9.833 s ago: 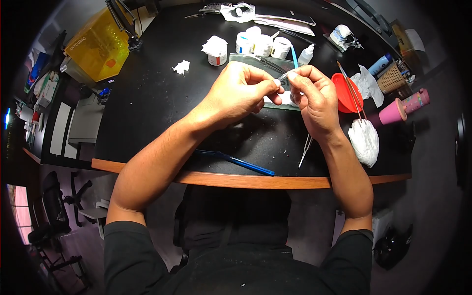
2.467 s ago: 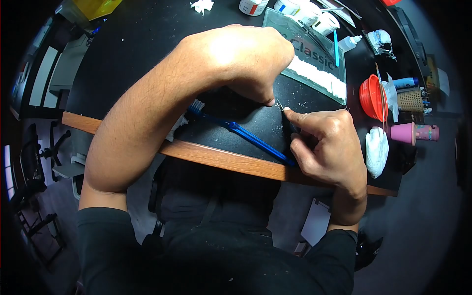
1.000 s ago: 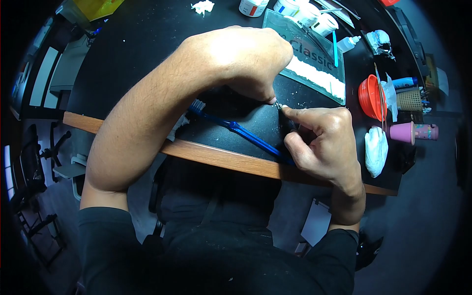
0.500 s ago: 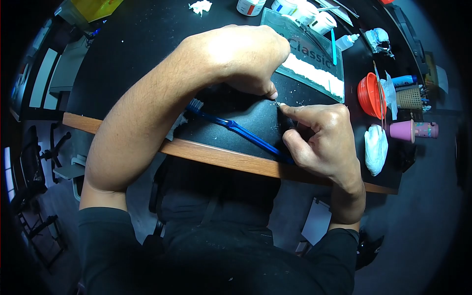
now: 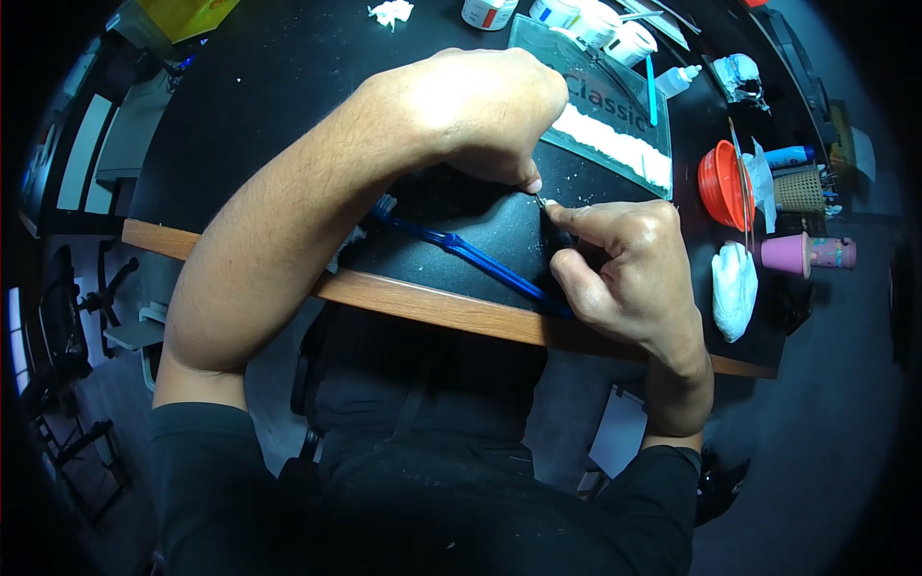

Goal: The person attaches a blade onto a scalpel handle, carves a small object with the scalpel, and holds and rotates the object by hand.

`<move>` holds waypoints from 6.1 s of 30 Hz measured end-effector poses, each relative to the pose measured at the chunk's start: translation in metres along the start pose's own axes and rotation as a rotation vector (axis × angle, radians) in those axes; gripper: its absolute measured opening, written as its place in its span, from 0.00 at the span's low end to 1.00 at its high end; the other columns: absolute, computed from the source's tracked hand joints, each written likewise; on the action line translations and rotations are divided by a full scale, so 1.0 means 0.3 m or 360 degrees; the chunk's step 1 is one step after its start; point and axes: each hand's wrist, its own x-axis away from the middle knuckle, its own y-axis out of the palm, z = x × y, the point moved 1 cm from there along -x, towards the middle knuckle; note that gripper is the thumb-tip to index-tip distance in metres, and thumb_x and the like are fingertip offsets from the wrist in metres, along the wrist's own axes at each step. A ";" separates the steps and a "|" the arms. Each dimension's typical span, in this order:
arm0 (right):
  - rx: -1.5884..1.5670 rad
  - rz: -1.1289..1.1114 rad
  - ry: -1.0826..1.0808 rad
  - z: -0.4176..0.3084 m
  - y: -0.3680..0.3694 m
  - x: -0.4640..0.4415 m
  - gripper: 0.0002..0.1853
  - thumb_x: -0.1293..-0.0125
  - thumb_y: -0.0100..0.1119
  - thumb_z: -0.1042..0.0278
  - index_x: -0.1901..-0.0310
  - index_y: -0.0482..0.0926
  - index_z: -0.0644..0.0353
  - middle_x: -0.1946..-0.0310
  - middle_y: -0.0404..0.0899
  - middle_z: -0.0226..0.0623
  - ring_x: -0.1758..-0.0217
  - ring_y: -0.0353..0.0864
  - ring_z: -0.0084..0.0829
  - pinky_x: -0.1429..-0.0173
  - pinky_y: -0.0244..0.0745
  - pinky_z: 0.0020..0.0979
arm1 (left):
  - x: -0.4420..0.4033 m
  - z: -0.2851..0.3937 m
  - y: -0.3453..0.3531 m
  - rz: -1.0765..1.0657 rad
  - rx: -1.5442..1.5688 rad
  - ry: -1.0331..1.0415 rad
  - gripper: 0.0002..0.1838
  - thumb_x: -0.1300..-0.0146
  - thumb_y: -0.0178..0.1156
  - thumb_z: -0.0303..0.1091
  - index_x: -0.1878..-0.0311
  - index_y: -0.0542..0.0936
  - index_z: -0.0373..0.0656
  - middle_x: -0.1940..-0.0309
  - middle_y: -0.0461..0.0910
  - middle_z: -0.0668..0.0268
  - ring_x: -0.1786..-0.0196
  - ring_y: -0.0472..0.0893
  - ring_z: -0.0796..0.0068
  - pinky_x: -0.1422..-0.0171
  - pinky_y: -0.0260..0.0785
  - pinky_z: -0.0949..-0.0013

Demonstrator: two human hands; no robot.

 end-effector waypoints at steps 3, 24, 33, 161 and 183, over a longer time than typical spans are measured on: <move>-0.0004 -0.0005 0.0007 0.001 0.001 -0.001 0.14 0.48 0.65 0.73 0.63 0.90 0.73 0.80 0.82 0.51 0.78 0.86 0.46 0.67 0.82 0.41 | -0.003 0.005 -0.001 -0.0014 0.0019 -0.0041 0.17 0.42 0.81 0.40 0.62 0.90 0.35 0.66 0.90 0.49 0.61 0.91 0.54 0.53 0.84 0.57; -0.0001 -0.0045 0.0113 -0.014 -0.012 -0.007 0.16 0.50 0.64 0.72 0.62 0.90 0.73 0.77 0.83 0.56 0.75 0.88 0.49 0.63 0.84 0.41 | -0.013 0.002 0.003 -0.0083 0.0054 -0.0108 0.17 0.43 0.82 0.40 0.64 0.89 0.34 0.67 0.89 0.49 0.62 0.91 0.55 0.54 0.84 0.58; -0.0058 -0.0056 0.0179 -0.006 -0.037 -0.011 0.16 0.50 0.64 0.73 0.60 0.91 0.73 0.76 0.85 0.56 0.75 0.89 0.45 0.64 0.85 0.37 | -0.014 0.003 0.002 -0.0060 0.0067 -0.0098 0.18 0.43 0.82 0.42 0.64 0.89 0.35 0.68 0.89 0.49 0.64 0.91 0.56 0.55 0.84 0.58; 0.0107 -0.0236 0.0011 -0.018 -0.028 -0.019 0.13 0.50 0.66 0.74 0.62 0.91 0.69 0.75 0.84 0.48 0.73 0.87 0.46 0.63 0.83 0.41 | 0.011 0.012 -0.023 -0.0206 0.0019 -0.0129 0.17 0.43 0.82 0.40 0.63 0.90 0.34 0.66 0.90 0.50 0.62 0.91 0.55 0.54 0.84 0.58; 0.0037 -0.0202 0.0061 -0.038 -0.014 -0.021 0.12 0.49 0.66 0.75 0.63 0.90 0.70 0.77 0.82 0.50 0.74 0.86 0.46 0.64 0.81 0.40 | 0.020 0.012 -0.029 -0.0200 0.0045 -0.0073 0.15 0.41 0.80 0.37 0.61 0.91 0.34 0.66 0.90 0.49 0.63 0.91 0.54 0.54 0.85 0.59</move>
